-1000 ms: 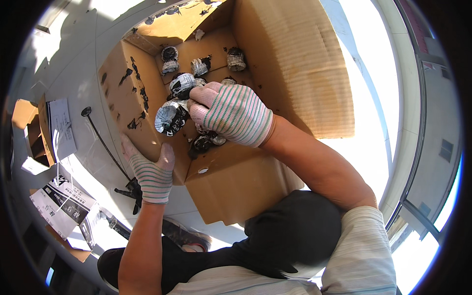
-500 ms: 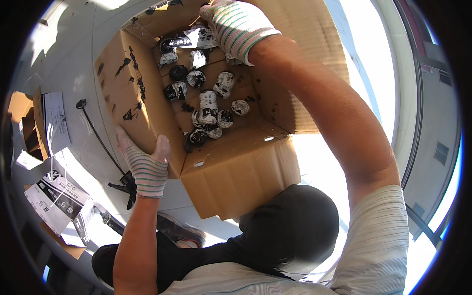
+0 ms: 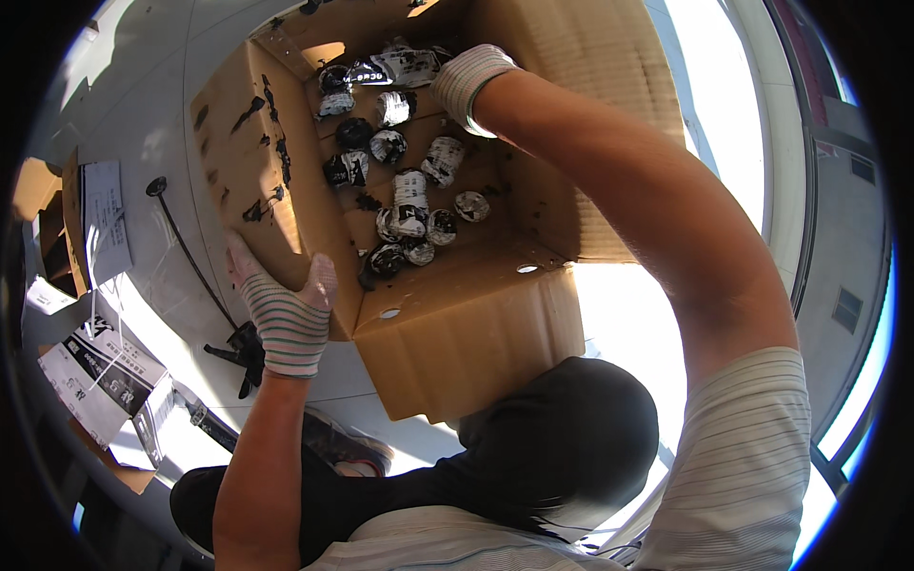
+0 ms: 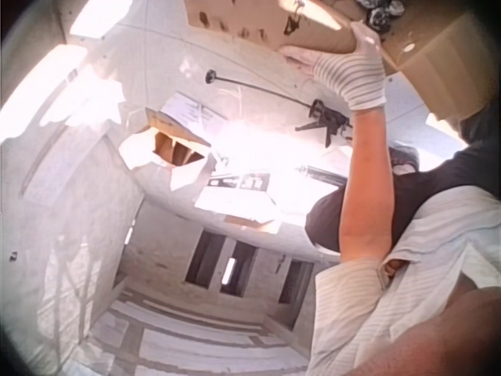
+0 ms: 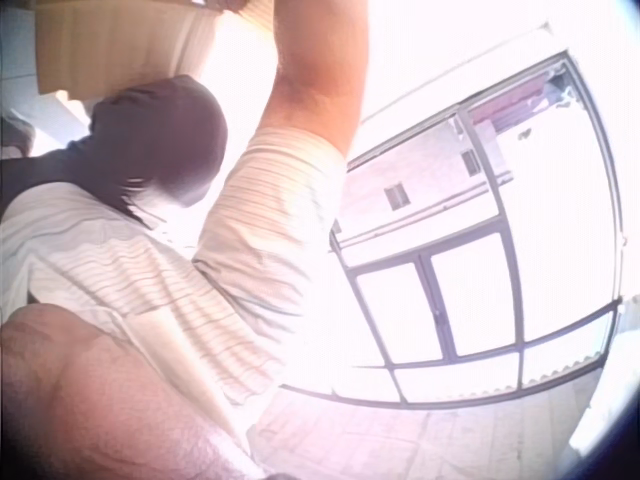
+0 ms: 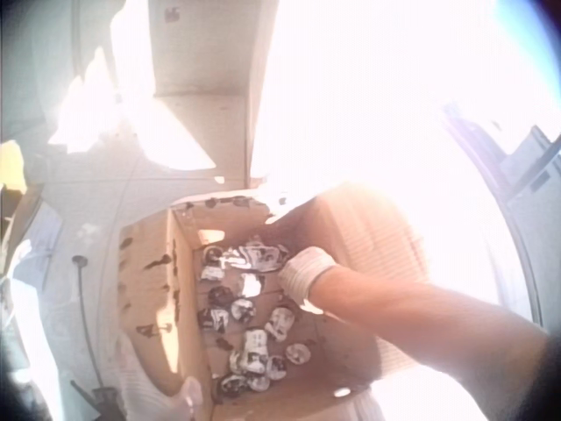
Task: The person sits on the floor and sorts small wrapped items inside a cardboard box, picking them up and placing them back. They use a caulking gun to apply sealant to the box flaps, then stand and walk away.
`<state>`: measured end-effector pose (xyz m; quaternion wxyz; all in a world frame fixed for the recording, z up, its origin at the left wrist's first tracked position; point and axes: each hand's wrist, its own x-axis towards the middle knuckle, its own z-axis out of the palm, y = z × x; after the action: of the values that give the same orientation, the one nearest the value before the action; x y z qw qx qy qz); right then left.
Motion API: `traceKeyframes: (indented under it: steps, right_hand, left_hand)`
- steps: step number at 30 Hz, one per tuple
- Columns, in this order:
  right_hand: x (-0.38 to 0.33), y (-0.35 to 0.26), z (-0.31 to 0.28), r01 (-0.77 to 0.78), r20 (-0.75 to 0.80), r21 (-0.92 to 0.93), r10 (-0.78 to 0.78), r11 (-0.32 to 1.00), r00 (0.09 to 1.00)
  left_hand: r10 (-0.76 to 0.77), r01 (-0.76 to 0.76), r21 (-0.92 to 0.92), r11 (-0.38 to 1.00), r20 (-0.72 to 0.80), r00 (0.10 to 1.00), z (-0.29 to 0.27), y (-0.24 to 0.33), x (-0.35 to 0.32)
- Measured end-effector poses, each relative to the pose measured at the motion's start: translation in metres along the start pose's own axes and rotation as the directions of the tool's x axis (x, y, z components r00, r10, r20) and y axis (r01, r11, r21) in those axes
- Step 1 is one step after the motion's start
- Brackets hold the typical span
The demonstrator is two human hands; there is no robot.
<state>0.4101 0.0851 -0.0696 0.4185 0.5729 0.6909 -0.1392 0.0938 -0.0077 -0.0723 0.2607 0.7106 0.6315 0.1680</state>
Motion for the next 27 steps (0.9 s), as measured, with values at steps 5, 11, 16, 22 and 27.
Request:
traceKeyframes:
  steps: [5,11,16,22,27]
  right_hand:
    - [0.009,-0.006,0.006,0.019,-0.039,-0.013,-0.019,1.000,0.999]
    - [0.015,-0.004,0.011,-0.009,-0.058,-0.014,0.008,1.000,0.998]
    - [0.012,-0.001,0.003,-0.030,-0.102,0.069,0.037,0.997,0.994]
    - [0.013,0.003,0.003,-0.040,-0.106,0.111,0.052,0.993,0.993]
    - [0.017,0.003,0.000,-0.061,-0.119,0.122,0.075,0.991,0.990]
  left_hand:
    - [0.038,-0.038,0.016,0.999,-0.006,0.999,-0.002,-0.002,0.000]
    - [0.080,-0.081,-0.012,0.997,-0.030,0.996,0.003,-0.004,-0.002]
    - [0.090,-0.090,-0.001,0.996,-0.031,0.995,0.002,-0.005,-0.002]
    - [0.117,-0.117,0.014,0.993,-0.030,0.993,0.004,-0.010,-0.001]
    - [0.102,-0.102,-0.004,0.995,-0.031,0.994,0.004,-0.009,0.000]
